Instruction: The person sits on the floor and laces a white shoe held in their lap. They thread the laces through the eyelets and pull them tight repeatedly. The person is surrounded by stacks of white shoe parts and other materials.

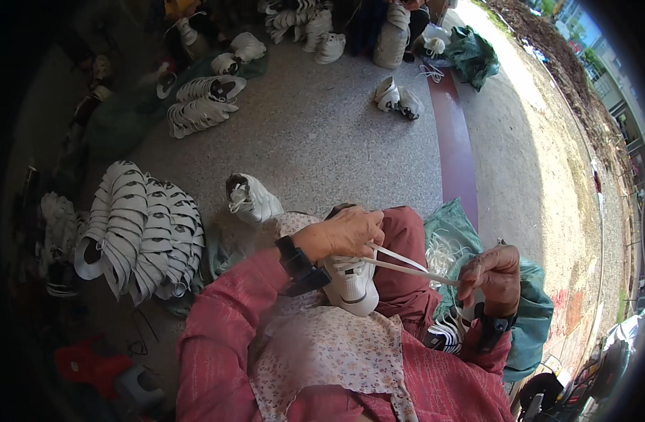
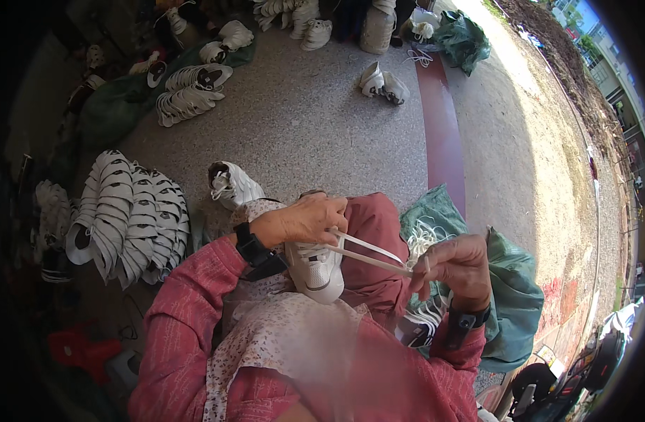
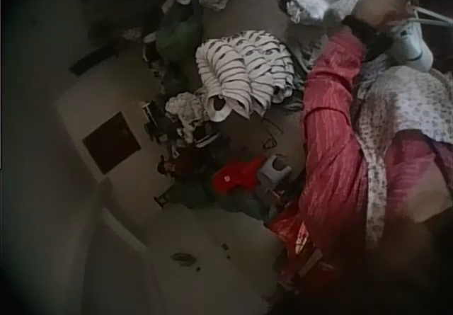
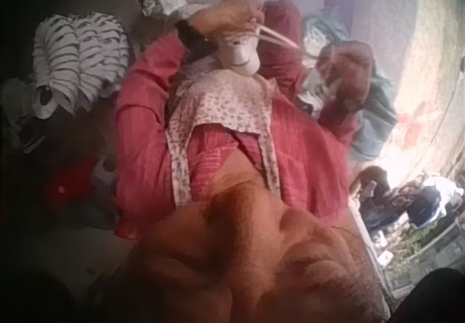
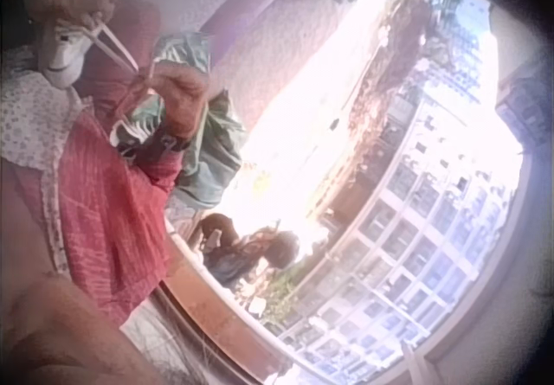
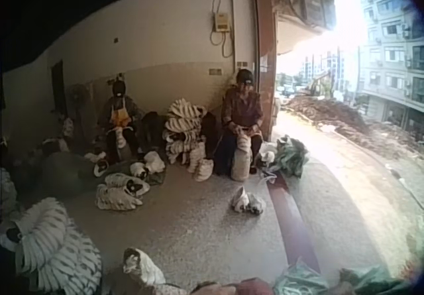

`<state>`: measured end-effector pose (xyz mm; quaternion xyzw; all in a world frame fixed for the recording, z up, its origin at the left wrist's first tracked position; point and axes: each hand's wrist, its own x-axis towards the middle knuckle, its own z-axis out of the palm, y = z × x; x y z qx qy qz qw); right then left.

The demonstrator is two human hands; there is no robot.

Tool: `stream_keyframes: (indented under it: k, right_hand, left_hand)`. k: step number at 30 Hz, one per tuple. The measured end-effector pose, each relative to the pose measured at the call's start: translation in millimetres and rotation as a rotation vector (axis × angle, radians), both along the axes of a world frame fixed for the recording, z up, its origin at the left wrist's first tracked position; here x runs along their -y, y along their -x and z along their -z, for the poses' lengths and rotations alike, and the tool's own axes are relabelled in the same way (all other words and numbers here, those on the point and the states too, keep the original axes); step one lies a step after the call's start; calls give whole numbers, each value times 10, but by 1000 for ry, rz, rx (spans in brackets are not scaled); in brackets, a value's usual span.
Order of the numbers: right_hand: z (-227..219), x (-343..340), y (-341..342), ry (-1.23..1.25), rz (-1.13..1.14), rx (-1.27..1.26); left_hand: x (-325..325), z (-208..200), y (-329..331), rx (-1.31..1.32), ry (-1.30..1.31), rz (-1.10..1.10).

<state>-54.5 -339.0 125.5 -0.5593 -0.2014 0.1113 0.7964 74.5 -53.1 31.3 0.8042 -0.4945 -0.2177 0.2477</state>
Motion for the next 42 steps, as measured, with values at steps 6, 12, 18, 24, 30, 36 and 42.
stream_keyframes:
  k: [6,12,18,24,30,36,42]
  right_hand:
    - [42,-34,29,-180,141,-26]
    - [611,300,-456,-171,703,-237]
    - [1368,215,-730,-140,847,-464]
    - [1495,-53,-878,-213,588,-487]
    - [1037,-598,-688,350,320,-194]
    - [1096,-855,-494,834,83,338]
    - [1162,-958,-518,929,112,489]
  left_hand:
    - [-102,247,30,-208,387,-120]
    - [-1037,-38,92,-1085,997,-725]
    - [-1913,170,587,-1016,657,-1328]
    - [-1550,191,743,-236,311,-802]
    - [-824,91,653,-19,352,-574]
    - [-728,134,643,-35,308,-555]
    - [-732,72,716,-235,232,-596]
